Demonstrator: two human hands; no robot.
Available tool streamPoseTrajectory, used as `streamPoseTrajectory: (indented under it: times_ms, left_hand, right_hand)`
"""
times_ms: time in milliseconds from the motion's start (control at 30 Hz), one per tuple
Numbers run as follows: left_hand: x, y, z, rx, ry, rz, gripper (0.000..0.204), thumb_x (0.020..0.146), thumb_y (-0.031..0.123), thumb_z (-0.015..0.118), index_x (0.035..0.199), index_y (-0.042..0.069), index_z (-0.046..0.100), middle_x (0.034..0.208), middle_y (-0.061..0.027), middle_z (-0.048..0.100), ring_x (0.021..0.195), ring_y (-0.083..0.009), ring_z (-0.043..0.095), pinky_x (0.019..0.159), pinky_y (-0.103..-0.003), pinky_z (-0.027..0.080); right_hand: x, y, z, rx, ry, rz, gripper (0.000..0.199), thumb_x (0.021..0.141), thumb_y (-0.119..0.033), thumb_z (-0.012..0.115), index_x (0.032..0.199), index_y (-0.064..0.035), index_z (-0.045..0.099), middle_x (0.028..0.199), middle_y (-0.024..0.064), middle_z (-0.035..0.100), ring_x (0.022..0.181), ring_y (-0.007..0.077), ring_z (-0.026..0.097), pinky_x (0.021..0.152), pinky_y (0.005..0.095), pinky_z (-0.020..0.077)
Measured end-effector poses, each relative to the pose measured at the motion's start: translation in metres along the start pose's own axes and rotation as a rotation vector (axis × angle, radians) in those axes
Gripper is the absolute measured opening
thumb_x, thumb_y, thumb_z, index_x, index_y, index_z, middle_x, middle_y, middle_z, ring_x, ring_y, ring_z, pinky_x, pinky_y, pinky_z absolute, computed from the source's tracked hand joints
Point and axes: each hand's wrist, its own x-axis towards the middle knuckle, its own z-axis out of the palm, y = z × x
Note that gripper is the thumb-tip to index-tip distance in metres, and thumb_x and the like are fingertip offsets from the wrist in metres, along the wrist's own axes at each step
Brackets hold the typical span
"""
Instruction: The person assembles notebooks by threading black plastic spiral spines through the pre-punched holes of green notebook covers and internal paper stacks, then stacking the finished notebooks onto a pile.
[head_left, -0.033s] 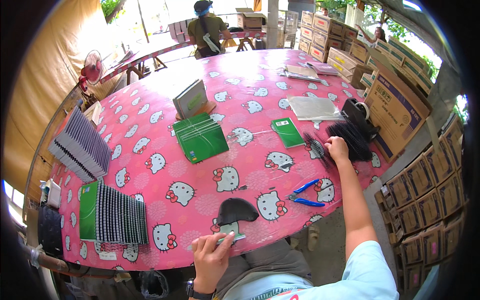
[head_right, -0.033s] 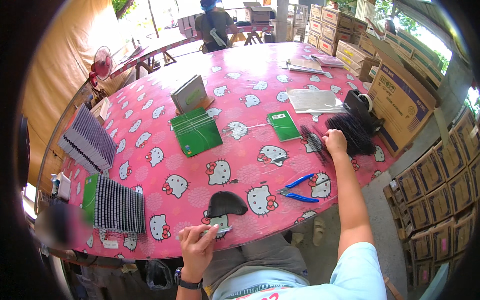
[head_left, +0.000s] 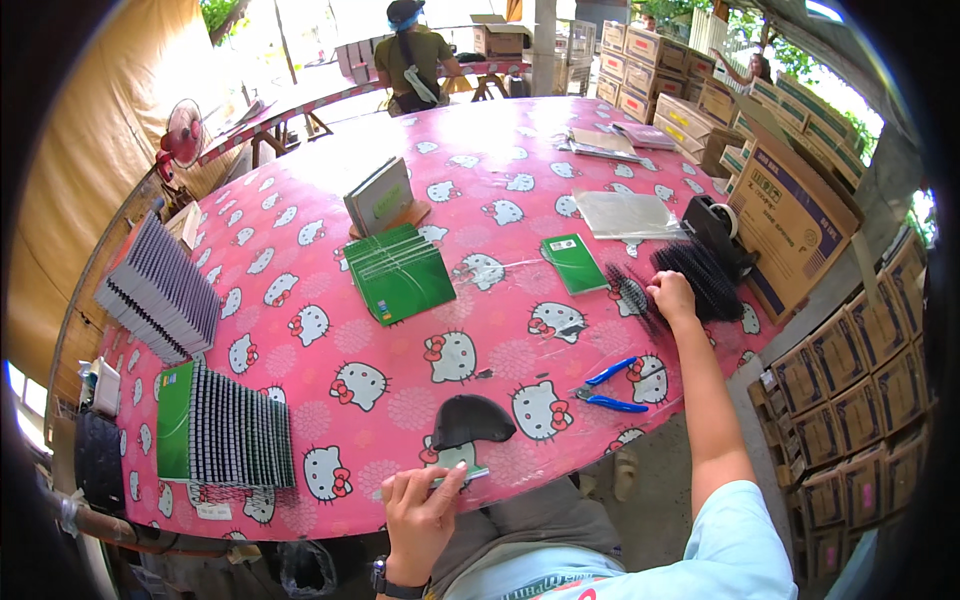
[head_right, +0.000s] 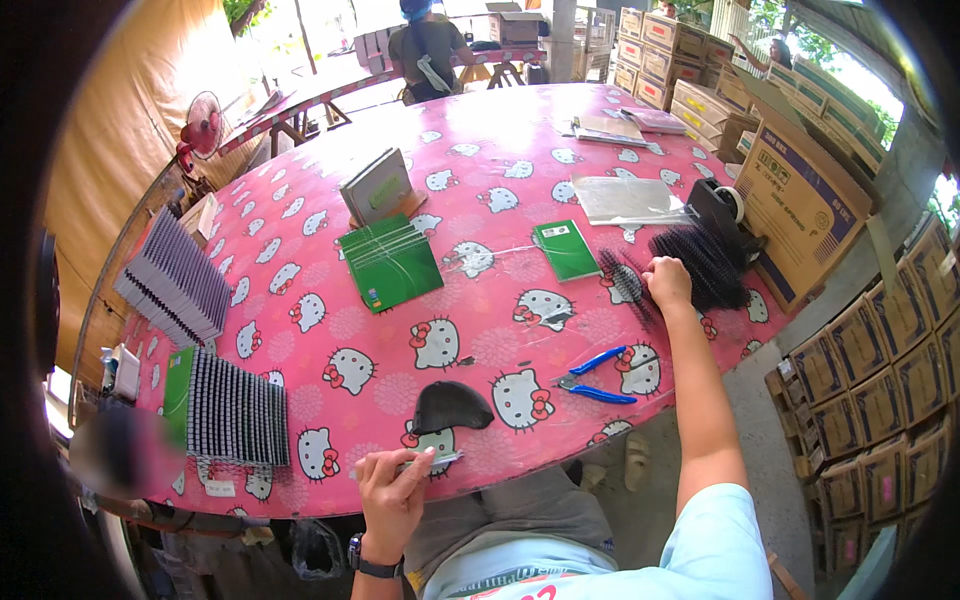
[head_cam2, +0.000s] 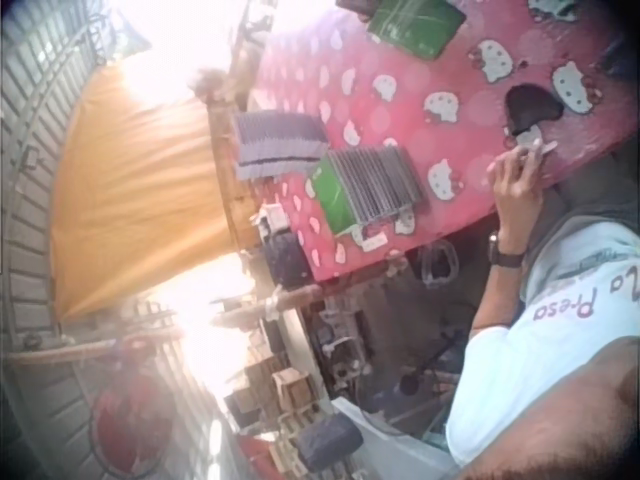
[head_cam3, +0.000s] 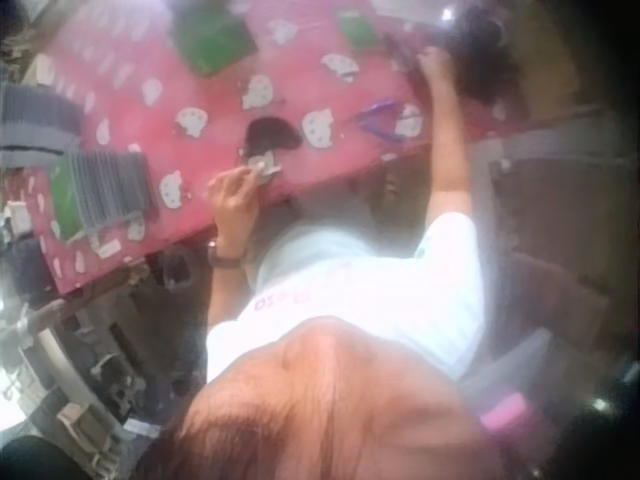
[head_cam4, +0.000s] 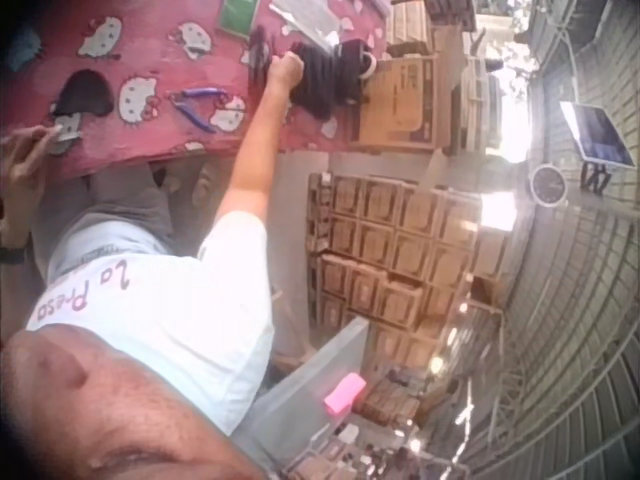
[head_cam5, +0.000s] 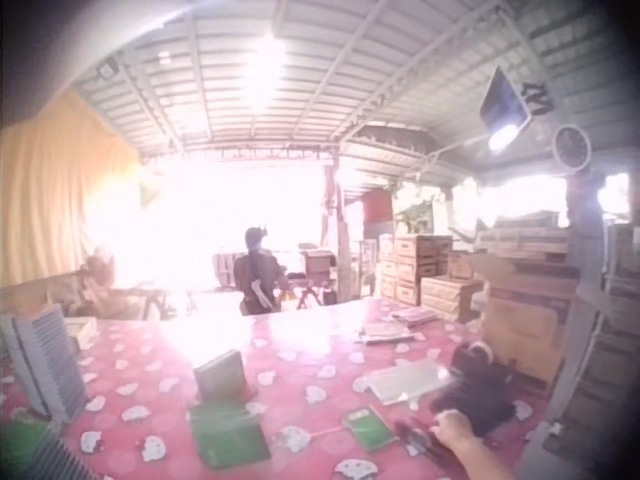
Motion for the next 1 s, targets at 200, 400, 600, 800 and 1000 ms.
streamPoseTrajectory:
  times_ms: [200, 400, 600, 800, 1000]
  left_hand:
    - [0.003, 0.000, 0.003, -0.080, 0.043, -0.061, 0.035, 0.070, 0.005, 0.070, 0.102, 0.019, 0.071, 0.083, 0.0026, 0.060, 0.078, -0.0175, 0.055, 0.074, -0.033, 0.038]
    - [0.008, 0.001, 0.000, -0.102, 0.090, 0.002, 0.025, 0.072, 0.003, 0.070, 0.094, 0.013, 0.072, 0.081, -0.0001, 0.062, 0.076, -0.0193, 0.056, 0.073, -0.033, 0.038]
    - [0.004, -0.006, 0.006, -0.086, 0.091, -0.034, 0.026, 0.071, 0.008, 0.073, 0.096, 0.015, 0.070, 0.084, 0.0028, 0.063, 0.078, -0.0167, 0.057, 0.072, -0.032, 0.039]
    - [0.014, -0.001, 0.003, -0.122, 0.081, -0.048, 0.019, 0.072, 0.011, 0.075, 0.090, 0.013, 0.070, 0.080, 0.0016, 0.063, 0.075, -0.0170, 0.057, 0.070, -0.032, 0.038]
    - [0.014, -0.001, 0.005, -0.125, 0.101, -0.067, 0.018, 0.072, 0.011, 0.075, 0.089, 0.013, 0.069, 0.080, 0.0014, 0.063, 0.074, -0.0174, 0.056, 0.070, -0.032, 0.038]
  right_hand:
    - [0.013, 0.014, -0.007, 0.364, 0.000, 0.090, 0.022, 0.077, -0.021, 0.071, 0.090, -0.0025, 0.070, 0.092, 0.0186, 0.068, 0.089, 0.0312, 0.066, 0.080, 0.0389, 0.0504]
    - [0.001, -0.005, -0.038, 0.374, 0.366, -0.228, 0.023, 0.092, -0.014, 0.049, 0.103, 0.0001, 0.065, 0.089, 0.0202, 0.062, 0.086, 0.0392, 0.059, 0.082, 0.0413, 0.0469]
    - [-0.147, -0.169, -0.100, 0.893, -0.335, -0.632, 0.021, 0.082, -0.002, 0.062, 0.102, -0.0055, 0.067, 0.089, 0.0112, 0.064, 0.090, 0.0260, 0.061, 0.077, 0.0351, 0.0490]
    - [-0.187, -0.208, -0.084, 1.042, -0.612, -0.738, 0.029, 0.068, 0.006, 0.069, 0.093, -0.0084, 0.068, 0.089, 0.0067, 0.060, 0.087, 0.0244, 0.060, 0.074, 0.0344, 0.0485]
    - [-0.182, -0.206, -0.081, 1.016, -0.551, -0.873, 0.033, 0.065, 0.009, 0.068, 0.093, -0.0093, 0.067, 0.088, 0.0065, 0.060, 0.088, 0.0245, 0.059, 0.074, 0.0350, 0.0481]
